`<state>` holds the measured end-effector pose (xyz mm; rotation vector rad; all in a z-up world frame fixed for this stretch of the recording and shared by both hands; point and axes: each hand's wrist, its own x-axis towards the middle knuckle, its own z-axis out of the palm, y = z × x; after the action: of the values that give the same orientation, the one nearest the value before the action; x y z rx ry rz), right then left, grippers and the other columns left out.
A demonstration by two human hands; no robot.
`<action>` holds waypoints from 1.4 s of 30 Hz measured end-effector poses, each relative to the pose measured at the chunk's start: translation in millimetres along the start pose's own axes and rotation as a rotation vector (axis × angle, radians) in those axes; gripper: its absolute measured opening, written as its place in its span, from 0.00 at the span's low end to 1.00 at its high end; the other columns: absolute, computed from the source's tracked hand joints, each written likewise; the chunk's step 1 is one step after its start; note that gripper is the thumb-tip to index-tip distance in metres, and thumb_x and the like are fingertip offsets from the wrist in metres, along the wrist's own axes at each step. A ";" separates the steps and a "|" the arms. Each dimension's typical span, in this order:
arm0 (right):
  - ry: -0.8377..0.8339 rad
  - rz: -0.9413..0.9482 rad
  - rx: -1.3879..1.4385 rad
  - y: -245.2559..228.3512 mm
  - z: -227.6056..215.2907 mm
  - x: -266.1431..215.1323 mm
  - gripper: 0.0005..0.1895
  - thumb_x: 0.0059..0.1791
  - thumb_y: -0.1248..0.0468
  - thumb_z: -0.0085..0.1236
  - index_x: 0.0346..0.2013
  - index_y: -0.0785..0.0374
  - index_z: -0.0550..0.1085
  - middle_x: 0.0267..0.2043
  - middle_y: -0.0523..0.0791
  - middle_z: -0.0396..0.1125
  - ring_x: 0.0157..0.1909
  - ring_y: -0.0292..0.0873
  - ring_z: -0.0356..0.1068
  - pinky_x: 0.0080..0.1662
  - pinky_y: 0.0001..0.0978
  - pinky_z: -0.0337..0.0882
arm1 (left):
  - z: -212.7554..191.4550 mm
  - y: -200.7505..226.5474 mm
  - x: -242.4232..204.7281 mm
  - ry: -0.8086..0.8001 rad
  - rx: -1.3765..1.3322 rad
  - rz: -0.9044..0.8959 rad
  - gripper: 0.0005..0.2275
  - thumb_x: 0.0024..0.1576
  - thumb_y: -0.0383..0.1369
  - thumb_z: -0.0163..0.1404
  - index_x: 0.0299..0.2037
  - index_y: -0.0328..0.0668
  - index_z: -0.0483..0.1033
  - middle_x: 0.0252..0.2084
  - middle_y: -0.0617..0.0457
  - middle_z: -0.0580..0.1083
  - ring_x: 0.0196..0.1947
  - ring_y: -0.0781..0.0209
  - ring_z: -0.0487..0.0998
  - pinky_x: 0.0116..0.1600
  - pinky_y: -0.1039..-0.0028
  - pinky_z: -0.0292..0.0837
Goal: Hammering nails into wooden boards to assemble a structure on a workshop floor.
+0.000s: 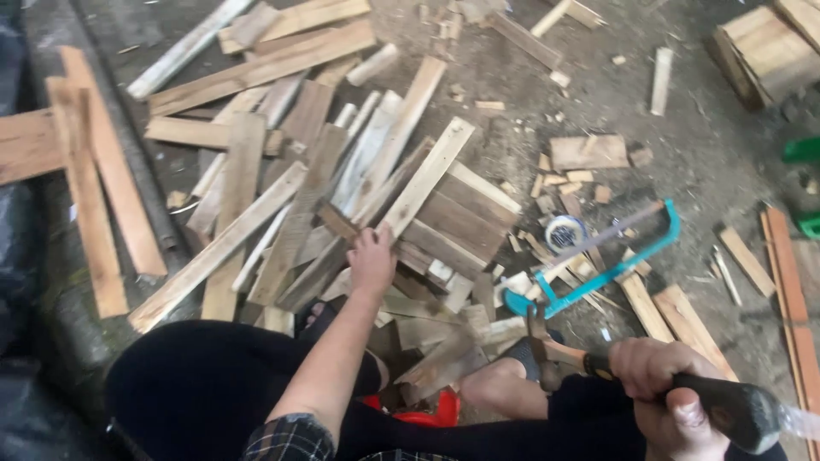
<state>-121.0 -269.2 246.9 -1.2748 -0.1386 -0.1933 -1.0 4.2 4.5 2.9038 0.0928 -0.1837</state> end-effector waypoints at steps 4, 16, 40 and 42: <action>0.012 0.015 -0.004 4.7 5.0 -0.2 0.19 0.41 0.50 0.50 0.14 0.57 0.58 0.12 0.39 0.49 0.18 0.34 0.49 0.27 0.26 0.53 | -4.4 -21.5 8.8 -0.051 -0.271 -0.047 0.19 0.42 0.28 0.37 0.46 0.47 0.62 0.43 0.47 0.65 0.38 0.45 0.68 0.40 0.61 0.63; 0.064 0.041 -0.067 8.8 9.2 -3.1 0.16 0.42 0.54 0.47 0.15 0.57 0.58 0.13 0.39 0.51 0.18 0.34 0.51 0.29 0.26 0.56 | -69.2 -38.4 16.0 -0.290 -1.679 -0.563 0.14 0.53 0.33 0.33 0.41 0.28 0.64 0.25 0.46 0.72 0.10 0.67 0.64 0.11 0.84 0.57; 0.040 0.087 -0.065 17.6 11.5 -8.6 0.14 0.44 0.56 0.45 0.17 0.56 0.57 0.14 0.40 0.50 0.21 0.35 0.51 0.31 0.27 0.55 | -86.5 -86.5 -3.9 0.632 -1.403 -1.371 0.07 0.52 0.29 0.36 0.34 0.32 0.61 0.30 0.48 0.67 0.27 0.64 0.72 0.31 0.86 0.72; 0.022 0.086 -0.071 24.7 7.8 -5.8 0.14 0.43 0.55 0.46 0.17 0.55 0.58 0.14 0.39 0.50 0.21 0.34 0.52 0.31 0.25 0.56 | -68.9 -84.5 3.3 0.603 -1.350 -1.291 0.10 0.49 0.29 0.41 0.40 0.33 0.60 0.37 0.45 0.64 0.35 0.59 0.68 0.40 0.77 0.66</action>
<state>-121.1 -254.4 224.8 -1.3460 -0.0579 -0.1396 3.8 102.4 51.7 1.1266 1.4547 0.4037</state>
